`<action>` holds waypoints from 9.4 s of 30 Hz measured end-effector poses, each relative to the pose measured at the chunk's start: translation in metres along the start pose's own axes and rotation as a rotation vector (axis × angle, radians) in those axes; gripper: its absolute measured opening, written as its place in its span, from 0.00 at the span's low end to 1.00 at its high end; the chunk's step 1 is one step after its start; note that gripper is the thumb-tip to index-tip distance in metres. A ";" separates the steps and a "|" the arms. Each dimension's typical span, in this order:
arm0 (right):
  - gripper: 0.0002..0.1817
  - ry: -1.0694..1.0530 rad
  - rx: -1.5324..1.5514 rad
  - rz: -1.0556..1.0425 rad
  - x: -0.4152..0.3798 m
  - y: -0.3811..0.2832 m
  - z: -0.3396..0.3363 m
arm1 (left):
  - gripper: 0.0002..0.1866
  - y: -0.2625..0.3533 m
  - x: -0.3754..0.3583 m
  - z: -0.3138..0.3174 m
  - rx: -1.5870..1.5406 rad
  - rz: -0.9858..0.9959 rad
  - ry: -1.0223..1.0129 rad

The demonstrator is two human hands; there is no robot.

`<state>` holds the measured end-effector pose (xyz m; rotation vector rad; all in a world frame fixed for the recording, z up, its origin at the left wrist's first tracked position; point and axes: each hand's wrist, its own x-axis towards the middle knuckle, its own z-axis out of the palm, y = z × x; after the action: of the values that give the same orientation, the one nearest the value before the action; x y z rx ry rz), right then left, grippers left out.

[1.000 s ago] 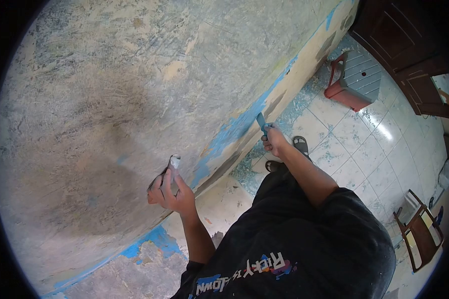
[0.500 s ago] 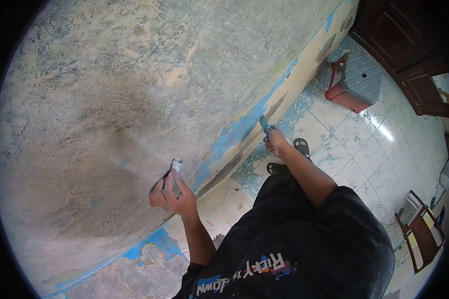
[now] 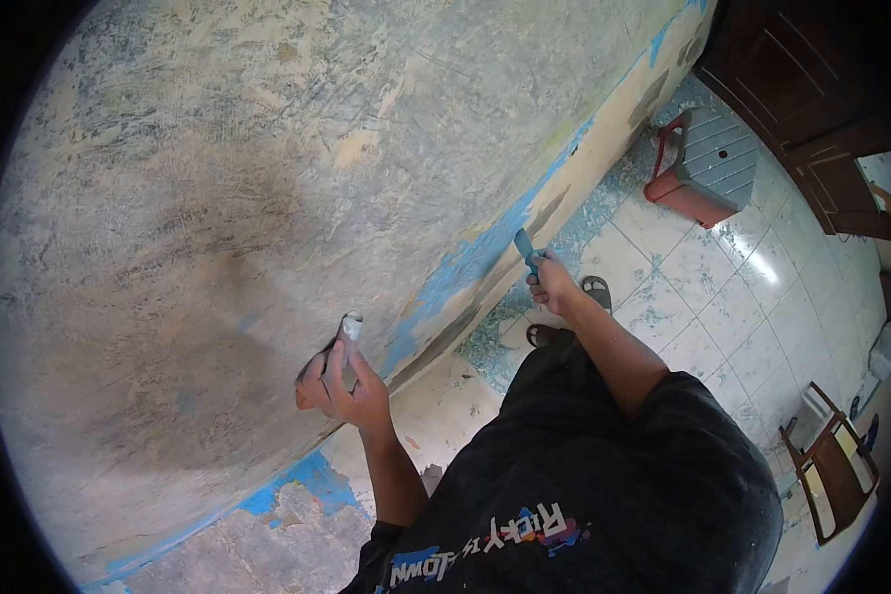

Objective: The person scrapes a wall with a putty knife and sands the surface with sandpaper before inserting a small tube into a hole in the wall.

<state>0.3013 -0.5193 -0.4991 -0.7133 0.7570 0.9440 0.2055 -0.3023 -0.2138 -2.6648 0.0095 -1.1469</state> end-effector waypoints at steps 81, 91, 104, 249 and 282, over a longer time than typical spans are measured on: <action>0.08 0.098 -0.101 -0.130 0.029 -0.022 -0.002 | 0.14 0.000 0.002 -0.007 -0.023 0.008 -0.026; 0.10 -0.014 -0.201 -0.058 0.000 0.047 -0.010 | 0.14 -0.012 -0.003 -0.010 -0.153 0.029 0.079; 0.12 0.243 -0.326 -0.175 -0.094 0.087 -0.035 | 0.14 -0.009 -0.012 -0.005 -0.339 0.009 0.222; 0.11 0.208 -0.064 -0.255 -0.067 -0.183 -0.009 | 0.12 0.111 0.054 0.066 -0.166 -0.081 0.080; 0.11 0.196 0.055 -0.349 -0.073 -0.180 -0.011 | 0.12 0.111 0.052 0.062 -0.133 -0.055 0.031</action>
<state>0.4308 -0.6334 -0.4097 -0.8652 0.7946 0.5400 0.2959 -0.4020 -0.2425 -2.7786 0.0188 -1.2455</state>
